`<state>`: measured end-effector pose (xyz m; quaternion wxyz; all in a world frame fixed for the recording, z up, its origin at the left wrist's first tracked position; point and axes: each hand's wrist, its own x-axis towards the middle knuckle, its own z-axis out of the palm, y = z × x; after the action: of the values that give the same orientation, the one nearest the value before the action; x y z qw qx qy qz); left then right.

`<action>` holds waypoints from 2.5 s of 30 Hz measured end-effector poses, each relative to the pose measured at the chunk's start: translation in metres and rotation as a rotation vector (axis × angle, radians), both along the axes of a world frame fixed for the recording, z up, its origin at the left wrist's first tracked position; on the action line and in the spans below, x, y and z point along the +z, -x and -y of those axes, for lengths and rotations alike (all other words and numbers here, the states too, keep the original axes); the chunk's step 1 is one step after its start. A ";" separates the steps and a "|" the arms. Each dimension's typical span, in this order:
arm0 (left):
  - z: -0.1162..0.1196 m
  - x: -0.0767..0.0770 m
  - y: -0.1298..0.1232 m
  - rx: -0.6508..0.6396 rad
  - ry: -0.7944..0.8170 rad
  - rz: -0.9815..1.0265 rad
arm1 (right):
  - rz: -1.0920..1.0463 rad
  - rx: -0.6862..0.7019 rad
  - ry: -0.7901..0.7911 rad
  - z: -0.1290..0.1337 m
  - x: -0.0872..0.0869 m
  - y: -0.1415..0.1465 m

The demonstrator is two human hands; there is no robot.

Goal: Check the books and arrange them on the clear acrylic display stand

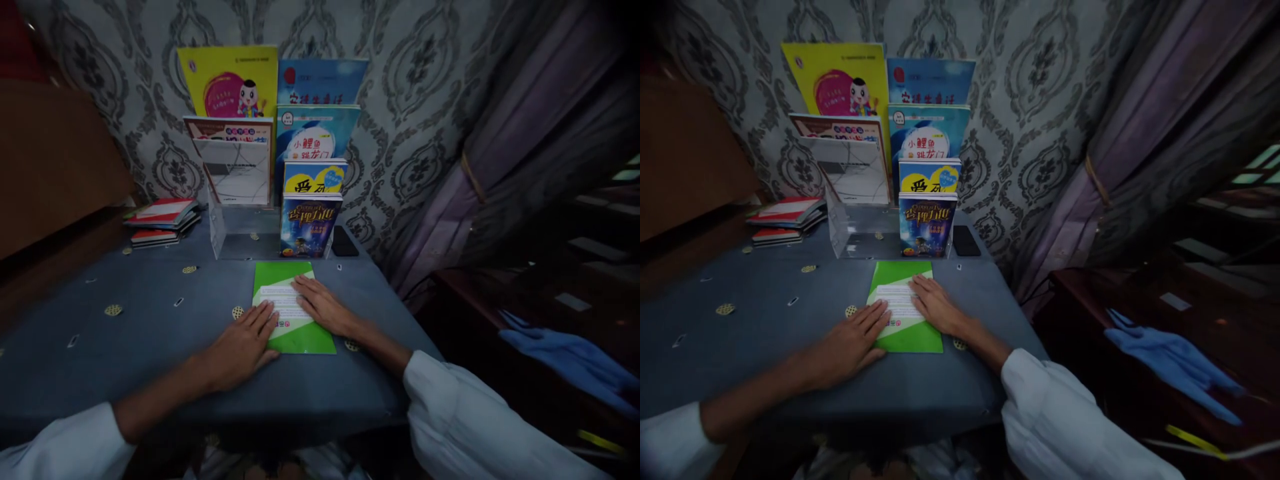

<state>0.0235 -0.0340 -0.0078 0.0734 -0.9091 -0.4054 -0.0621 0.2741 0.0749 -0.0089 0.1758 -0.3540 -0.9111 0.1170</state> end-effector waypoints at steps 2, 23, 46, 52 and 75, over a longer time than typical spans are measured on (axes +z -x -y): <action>-0.008 -0.001 -0.004 0.029 -0.014 0.000 | 0.011 0.009 -0.010 -0.011 0.001 0.000; -0.107 0.015 0.000 0.013 0.088 0.288 | -0.010 0.054 -0.030 -0.056 0.003 0.037; -0.103 0.016 -0.001 0.090 0.224 0.225 | -0.052 -0.103 -0.186 -0.077 -0.014 -0.014; -0.102 0.016 -0.001 0.088 0.231 0.236 | -0.022 -0.091 -0.183 -0.077 -0.013 -0.015; -0.099 0.017 -0.001 0.095 0.144 0.212 | -0.053 -0.102 -0.263 -0.066 -0.032 -0.023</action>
<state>0.0241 0.0653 0.0089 -0.0326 -0.8801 -0.4570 -0.1248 0.2968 0.1410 -0.0411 0.2505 -0.3705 -0.8944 -0.0031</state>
